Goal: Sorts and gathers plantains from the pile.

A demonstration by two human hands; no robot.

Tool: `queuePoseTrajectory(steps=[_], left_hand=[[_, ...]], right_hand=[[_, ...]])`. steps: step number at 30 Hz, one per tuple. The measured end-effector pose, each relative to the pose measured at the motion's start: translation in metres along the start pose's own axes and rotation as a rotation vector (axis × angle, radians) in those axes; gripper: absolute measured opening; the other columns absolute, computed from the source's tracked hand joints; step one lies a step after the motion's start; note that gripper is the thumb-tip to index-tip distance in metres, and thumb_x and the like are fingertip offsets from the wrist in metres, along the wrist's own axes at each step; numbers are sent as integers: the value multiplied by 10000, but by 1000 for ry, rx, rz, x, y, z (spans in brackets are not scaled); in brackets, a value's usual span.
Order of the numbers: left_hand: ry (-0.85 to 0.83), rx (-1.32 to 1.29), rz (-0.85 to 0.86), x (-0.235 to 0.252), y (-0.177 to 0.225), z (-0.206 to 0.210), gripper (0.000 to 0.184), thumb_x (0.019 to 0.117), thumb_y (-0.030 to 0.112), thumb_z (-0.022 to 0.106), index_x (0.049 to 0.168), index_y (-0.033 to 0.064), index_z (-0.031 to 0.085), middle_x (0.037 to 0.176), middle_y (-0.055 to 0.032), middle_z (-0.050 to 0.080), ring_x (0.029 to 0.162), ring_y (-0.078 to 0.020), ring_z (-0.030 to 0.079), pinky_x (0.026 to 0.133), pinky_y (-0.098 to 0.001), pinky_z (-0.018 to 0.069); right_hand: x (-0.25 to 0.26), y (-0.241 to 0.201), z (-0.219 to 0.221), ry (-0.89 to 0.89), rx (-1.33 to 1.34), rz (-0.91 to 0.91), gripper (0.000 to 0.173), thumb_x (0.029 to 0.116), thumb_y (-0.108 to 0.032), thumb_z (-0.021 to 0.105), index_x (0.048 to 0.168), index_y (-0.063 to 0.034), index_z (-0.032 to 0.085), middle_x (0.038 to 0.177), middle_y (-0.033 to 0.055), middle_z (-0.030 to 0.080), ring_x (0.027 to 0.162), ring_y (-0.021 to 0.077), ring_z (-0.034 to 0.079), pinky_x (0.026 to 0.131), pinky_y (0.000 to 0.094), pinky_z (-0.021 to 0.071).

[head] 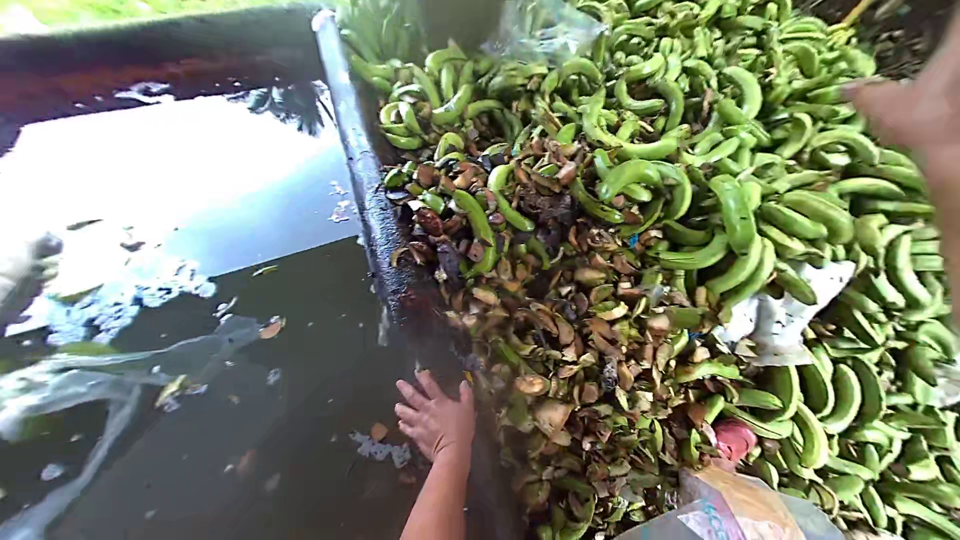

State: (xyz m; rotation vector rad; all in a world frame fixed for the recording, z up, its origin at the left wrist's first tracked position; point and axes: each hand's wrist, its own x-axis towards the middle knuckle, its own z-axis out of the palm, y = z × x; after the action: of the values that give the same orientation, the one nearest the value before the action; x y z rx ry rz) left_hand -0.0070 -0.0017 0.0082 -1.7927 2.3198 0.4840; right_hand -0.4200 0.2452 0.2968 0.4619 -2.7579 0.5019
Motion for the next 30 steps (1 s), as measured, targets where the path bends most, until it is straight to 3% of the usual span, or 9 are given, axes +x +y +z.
queuePoseTrajectory(steps=[2, 5, 7, 9, 14, 17, 21, 25, 30], left_hand=[[-4, -8, 4, 2, 0, -1, 873, 968, 557, 606, 1629, 89, 279, 1694, -272, 124, 1492, -543, 269, 1146, -661, 293], [-22, -5, -2, 5, -1, 0, 871, 960, 570, 608, 1626, 103, 295, 1698, -254, 133, 1497, -524, 273, 1155, -649, 288], [-52, -9, -16, 7, 1, -2, 874, 957, 578, 606, 1632, 124, 285, 1704, -240, 128, 1513, -508, 253, 1177, -635, 266], [-46, -8, -9, 9, 0, -1, 876, 951, 585, 607, 1627, 122, 299, 1697, -251, 149, 1511, -512, 256, 1178, -634, 266], [-40, 20, -20, 11, 0, 3, 884, 945, 601, 595, 1634, 141, 287, 1697, -243, 156, 1508, -496, 270, 1169, -612, 279], [-37, 25, -18, 12, 1, 4, 875, 947, 602, 591, 1634, 153, 290, 1700, -240, 149, 1507, -494, 274, 1174, -610, 274], [-44, 36, -26, 11, 3, 4, 881, 951, 612, 580, 1639, 152, 276, 1704, -233, 139, 1510, -488, 270, 1176, -596, 277], [-53, 50, -33, 12, 5, 3, 886, 954, 620, 573, 1644, 160, 259, 1707, -230, 122, 1515, -481, 263, 1177, -592, 277], [-44, 53, -29, 11, 5, 4, 886, 956, 615, 571, 1642, 148, 260, 1708, -225, 126, 1512, -487, 267, 1173, -593, 288]], right_hand=[[-34, -79, 52, -288, 103, -71, 597, 1026, -186, 624, 1493, 117, 408, 1471, 411, 443, 1392, 558, 425, 1130, 701, 315], [-64, -144, 205, -708, 276, -172, 349, 1038, -205, 612, 1292, 30, 658, 1224, 287, 675, 1127, 451, 659, 990, 659, 485], [-82, -189, 286, -877, 362, -79, 370, 1034, -214, 615, 1324, 15, 635, 1241, 270, 664, 1095, 425, 666, 955, 625, 510], [-102, -235, 324, -900, 365, 55, 457, 1015, -224, 628, 1389, 33, 573, 1325, 303, 612, 1219, 455, 608, 1019, 637, 472], [-120, -287, 333, -750, 449, 423, 728, 925, -465, 725, 1393, 65, 551, 1462, 307, 503, 1404, 440, 459, 1108, 613, 408], [-120, -276, 348, -732, 699, 583, 728, 881, -414, 792, 1376, 64, 553, 1412, 297, 532, 1336, 431, 501, 1063, 632, 429], [-137, -274, 351, -757, 860, 648, 742, 916, -405, 776, 1430, 47, 490, 1426, 289, 512, 1327, 411, 514, 1053, 602, 462], [-142, -272, 360, -757, 890, 612, 956, 893, -462, 797, 1562, 19, 312, 1542, 308, 399, 1429, 431, 416, 1126, 606, 398], [-141, -265, 344, -792, 1115, 765, 702, 973, -372, 711, 1494, -4, 418, 1448, 245, 508, 1317, 371, 523, 1039, 583, 471]])
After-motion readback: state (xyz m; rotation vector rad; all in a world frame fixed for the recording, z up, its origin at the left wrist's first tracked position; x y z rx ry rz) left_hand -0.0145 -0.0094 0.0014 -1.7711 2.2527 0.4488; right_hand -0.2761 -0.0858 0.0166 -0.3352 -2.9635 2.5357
